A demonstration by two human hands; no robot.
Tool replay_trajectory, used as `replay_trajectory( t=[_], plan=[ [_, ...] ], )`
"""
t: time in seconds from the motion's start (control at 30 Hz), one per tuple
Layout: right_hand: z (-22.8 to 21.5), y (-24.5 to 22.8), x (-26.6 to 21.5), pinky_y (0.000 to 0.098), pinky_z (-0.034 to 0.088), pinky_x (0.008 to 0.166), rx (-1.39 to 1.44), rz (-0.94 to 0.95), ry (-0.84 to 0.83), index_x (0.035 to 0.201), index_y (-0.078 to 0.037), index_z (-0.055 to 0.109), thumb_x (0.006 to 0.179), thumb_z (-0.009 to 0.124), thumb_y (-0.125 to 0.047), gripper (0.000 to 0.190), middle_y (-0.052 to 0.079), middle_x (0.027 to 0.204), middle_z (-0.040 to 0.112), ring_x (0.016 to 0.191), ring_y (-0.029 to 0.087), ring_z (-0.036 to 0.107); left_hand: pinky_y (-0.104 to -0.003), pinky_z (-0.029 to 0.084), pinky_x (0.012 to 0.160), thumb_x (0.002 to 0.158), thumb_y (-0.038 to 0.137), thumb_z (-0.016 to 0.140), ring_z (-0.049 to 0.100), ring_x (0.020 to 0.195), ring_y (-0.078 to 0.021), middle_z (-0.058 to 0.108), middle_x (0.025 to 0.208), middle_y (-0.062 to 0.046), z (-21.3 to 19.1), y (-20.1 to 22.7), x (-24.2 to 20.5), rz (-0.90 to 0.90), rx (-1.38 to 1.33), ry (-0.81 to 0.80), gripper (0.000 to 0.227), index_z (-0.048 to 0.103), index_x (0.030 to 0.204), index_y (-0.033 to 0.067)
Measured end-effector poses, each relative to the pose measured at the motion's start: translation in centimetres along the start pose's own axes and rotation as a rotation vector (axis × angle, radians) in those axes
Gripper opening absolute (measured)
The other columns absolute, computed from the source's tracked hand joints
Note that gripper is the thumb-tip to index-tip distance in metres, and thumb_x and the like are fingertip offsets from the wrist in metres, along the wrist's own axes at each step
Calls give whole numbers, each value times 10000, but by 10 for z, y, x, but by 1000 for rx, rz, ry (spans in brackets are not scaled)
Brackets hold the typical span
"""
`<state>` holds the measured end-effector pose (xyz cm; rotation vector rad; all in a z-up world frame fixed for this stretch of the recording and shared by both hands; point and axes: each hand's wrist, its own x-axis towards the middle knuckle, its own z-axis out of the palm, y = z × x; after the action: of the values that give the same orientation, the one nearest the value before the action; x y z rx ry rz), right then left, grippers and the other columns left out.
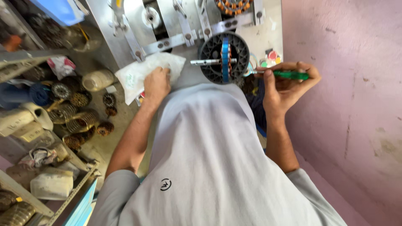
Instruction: The person inserts small white plastic spacers into the slots of a motor stator held in a jig. They use a green-handled screwdriver to press the spacers into place and rotate the stator to access different slots. The person repeats this process for multiple spacers.
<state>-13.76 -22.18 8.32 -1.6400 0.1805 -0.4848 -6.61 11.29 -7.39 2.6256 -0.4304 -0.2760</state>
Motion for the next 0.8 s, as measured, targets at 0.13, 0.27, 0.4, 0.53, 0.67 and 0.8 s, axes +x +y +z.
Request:
replay_trajectory(
  t=[0.13, 0.27, 0.4, 0.53, 0.67, 0.8],
  plan=[
    [11, -5, 1, 359, 690, 870, 45, 57, 17, 1379, -117, 249, 1082, 650, 119, 553, 163, 1169, 602, 980, 252, 746, -535, 536, 642, 798, 155, 716, 668, 728, -414, 670, 830, -167, 14, 5, 2, -56, 14, 83, 149, 699, 924, 75],
    [16, -9, 9, 370, 680, 864, 14, 26, 30, 1357, -107, 250, 1052, 637, 126, 545, 157, 1196, 598, 974, 269, 743, -521, 537, 634, 800, 107, 673, 680, 726, -390, 689, 838, -140, 21, 5, 11, -79, 41, 158, 159, 673, 946, 46],
    [15, -7, 9, 380, 667, 866, 43, 19, 25, 1352, -104, 252, 1052, 627, 127, 533, 162, 1191, 609, 955, 270, 735, -504, 542, 627, 842, 93, 657, 683, 726, -373, 702, 867, -120, 25, 1, 9, 14, 4, 232, 92, 698, 918, 61],
    [16, -3, 12, 400, 697, 843, 91, 35, -39, 1317, -111, 246, 1051, 623, 102, 509, 160, 1170, 606, 1011, 291, 754, -502, 549, 673, 834, 79, 645, 694, 781, -360, 693, 849, -108, 25, -3, 12, -34, 3, 174, 42, 683, 817, 74],
    [17, -4, 9, 416, 685, 835, 83, 52, -42, 1323, -112, 249, 1048, 632, 94, 515, 167, 1170, 599, 1002, 304, 742, -518, 536, 666, 839, 133, 687, 681, 767, -381, 687, 868, -130, 18, 2, 9, -86, -41, 205, 68, 671, 833, 67],
    [18, -6, 11, 387, 717, 853, 161, 6, -62, 1318, -99, 281, 1071, 623, 55, 449, 146, 1148, 602, 969, 244, 765, -519, 520, 658, 924, 177, 702, 668, 769, -399, 687, 878, -143, -1, 15, 4, -181, -177, 279, 146, 630, 896, 54]
  ],
)
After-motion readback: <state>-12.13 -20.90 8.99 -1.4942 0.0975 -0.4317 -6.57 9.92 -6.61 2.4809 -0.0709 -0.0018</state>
